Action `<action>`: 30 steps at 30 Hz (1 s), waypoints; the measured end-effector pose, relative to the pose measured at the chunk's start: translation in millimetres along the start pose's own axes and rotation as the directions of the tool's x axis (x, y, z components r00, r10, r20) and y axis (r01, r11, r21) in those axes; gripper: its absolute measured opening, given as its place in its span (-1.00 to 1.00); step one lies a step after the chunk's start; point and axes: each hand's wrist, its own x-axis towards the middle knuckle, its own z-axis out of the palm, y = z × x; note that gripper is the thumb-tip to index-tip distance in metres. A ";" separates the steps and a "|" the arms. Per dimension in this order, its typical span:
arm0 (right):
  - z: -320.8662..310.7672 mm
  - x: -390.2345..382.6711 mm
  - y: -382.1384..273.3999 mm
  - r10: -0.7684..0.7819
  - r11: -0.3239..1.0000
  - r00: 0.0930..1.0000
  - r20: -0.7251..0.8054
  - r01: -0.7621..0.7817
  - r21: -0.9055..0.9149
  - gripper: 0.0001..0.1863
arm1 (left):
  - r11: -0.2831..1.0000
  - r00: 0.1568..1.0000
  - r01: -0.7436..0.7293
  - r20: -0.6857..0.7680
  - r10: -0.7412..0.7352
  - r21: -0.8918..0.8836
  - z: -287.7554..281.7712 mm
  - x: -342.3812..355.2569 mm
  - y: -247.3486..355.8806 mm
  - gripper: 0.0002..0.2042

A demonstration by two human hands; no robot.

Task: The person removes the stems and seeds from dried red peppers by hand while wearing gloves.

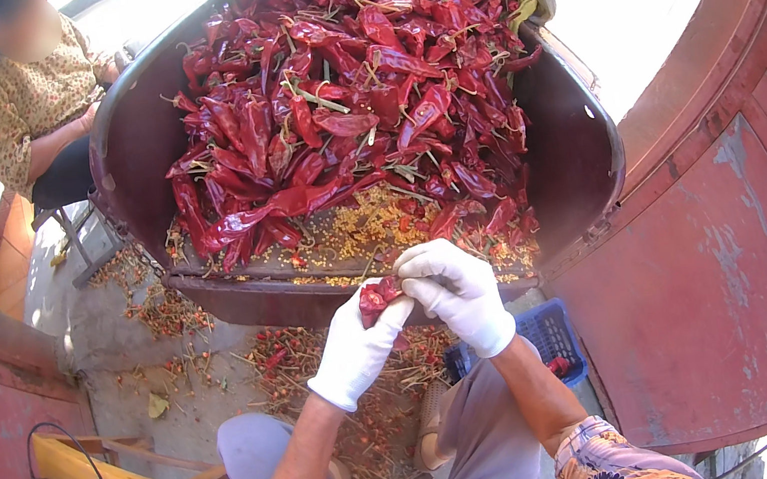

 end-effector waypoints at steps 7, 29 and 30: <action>4.7 -0.7 -3.5 0.500 0.774 0.865 0.052 -0.473 0.421 -0.85 | 1.000 0.999 0.025 0.027 -0.025 0.014 6.2 -10.3 12.9 -0.80; -1.4 -3.2 -15.6 0.541 0.736 0.823 0.175 -0.564 0.374 -0.78 | 0.724 0.879 -0.362 -0.045 0.475 0.587 2.5 -7.7 -5.9 -0.79; 2.3 -6.0 -13.7 0.527 0.742 0.833 0.169 -0.548 0.386 -0.81 | 0.607 0.832 -0.408 0.004 0.555 0.682 0.0 -7.3 -8.5 -0.77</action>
